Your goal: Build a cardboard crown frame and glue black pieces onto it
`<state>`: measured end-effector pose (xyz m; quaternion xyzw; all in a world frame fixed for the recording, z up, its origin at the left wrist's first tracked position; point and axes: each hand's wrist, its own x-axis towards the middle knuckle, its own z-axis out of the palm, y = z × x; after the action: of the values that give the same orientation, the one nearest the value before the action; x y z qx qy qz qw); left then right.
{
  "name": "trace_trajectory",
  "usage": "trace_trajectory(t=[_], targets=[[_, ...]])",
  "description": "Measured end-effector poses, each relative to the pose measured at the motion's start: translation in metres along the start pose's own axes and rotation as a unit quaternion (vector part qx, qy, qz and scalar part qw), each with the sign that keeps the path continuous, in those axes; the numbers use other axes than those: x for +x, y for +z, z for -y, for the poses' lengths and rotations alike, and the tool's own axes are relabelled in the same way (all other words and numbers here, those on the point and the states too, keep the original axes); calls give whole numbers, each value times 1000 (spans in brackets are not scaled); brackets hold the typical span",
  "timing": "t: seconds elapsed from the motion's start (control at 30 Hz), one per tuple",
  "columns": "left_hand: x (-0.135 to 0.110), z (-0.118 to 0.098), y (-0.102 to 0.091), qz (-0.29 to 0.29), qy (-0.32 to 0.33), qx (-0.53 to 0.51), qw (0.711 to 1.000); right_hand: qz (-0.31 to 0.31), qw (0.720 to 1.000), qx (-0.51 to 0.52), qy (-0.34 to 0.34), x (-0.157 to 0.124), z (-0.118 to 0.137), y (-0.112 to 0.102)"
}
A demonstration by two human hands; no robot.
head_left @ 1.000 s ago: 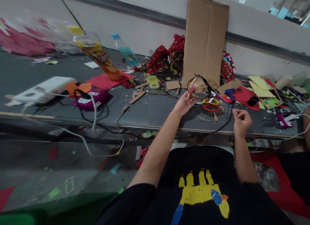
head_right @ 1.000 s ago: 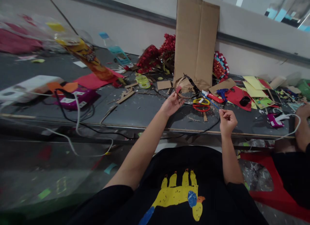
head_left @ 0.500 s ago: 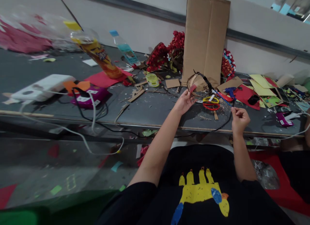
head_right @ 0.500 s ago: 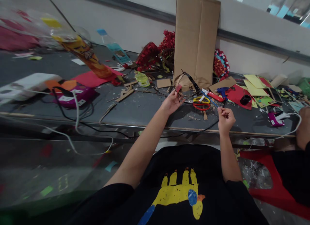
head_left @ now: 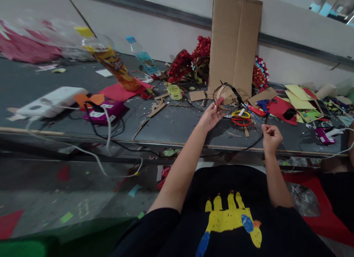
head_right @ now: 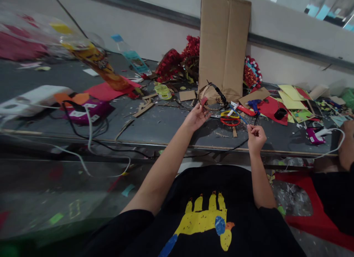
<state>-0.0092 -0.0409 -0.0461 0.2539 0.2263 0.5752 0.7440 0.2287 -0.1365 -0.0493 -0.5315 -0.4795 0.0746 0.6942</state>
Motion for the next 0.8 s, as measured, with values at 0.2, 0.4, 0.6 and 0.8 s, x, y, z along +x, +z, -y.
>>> trace_trajectory(t=[0.2, 0.4, 0.6, 0.8], targets=[[1, 0, -2, 4, 0, -3, 1000, -2, 1000, 3, -6, -3, 1, -3], [0, 0, -1, 6, -3, -3, 1000, -5, 1000, 13, 0, -6, 1, -7], [-2, -2, 2, 7, -3, 2, 1000, -46, 998, -5, -36, -7, 14, -9], [0, 0, -2, 14, -6, -3, 1000, -48, 998, 13, -49, -1, 22, -5]])
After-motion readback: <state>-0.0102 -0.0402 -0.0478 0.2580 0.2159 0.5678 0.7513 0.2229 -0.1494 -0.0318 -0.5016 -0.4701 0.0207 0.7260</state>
